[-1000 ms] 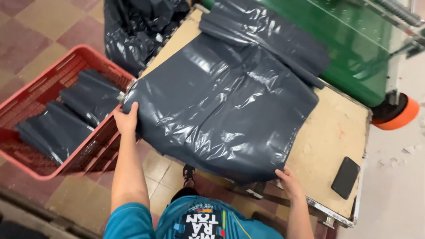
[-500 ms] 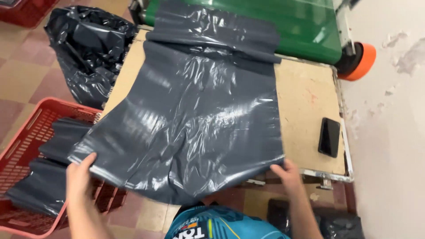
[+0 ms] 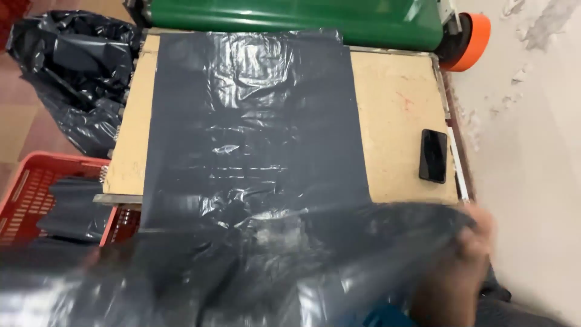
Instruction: Catching plastic bags from a production machine, folding them, and stacking them in a crate.
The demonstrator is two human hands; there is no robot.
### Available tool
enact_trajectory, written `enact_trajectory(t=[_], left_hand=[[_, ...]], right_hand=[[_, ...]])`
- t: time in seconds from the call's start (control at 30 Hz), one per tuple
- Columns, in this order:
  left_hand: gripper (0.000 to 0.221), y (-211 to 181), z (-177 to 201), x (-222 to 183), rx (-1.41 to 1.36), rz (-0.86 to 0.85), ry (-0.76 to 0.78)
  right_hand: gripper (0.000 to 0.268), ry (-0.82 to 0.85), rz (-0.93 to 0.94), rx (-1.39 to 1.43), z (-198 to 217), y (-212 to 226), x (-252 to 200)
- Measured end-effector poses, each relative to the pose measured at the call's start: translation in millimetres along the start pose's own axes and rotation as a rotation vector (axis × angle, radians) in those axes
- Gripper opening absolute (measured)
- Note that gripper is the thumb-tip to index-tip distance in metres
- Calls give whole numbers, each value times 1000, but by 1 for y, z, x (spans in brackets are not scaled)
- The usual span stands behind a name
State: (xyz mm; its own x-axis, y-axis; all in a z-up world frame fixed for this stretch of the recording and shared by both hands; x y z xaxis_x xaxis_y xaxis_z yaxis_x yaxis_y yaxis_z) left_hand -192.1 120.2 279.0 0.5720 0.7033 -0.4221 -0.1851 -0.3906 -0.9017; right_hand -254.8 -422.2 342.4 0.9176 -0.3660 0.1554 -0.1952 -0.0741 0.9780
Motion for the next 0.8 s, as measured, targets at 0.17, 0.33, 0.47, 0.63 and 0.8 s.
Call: enact_trajectory(t=[0.17, 0.33, 0.47, 0.63, 0.8], left_hand=[[63, -15, -144, 84, 255, -117, 316], [91, 128, -120, 239, 1282, -553, 542], [110, 212, -48, 229, 1424, -16, 518], [82, 255, -18, 240, 1358, -63, 392], [39, 265, 13, 233, 1116, -284, 276]], right_hand=[[18, 38, -222, -92, 53, -233, 226], [33, 277, -551, -703, 97, -363, 220], [88, 247, -863, -813, 118, -365, 136], [36, 55, -652, -639, 118, -379, 118], [22, 68, -479, -649, 136, -373, 92]])
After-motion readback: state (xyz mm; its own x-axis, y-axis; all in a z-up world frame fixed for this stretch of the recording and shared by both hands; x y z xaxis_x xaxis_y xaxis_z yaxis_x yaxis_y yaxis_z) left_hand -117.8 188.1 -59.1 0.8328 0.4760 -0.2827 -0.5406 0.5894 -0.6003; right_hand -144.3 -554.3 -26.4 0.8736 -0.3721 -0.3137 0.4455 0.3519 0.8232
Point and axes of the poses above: each hand's wrist, its own x-axis towards the middle knuckle, its own z-axis out of the back of the hand, y = z × x, the point moved 3 cm from there along x, towards the middle knuckle, and after that the axes turned 6 degrees about y, right-handed, at the moved point
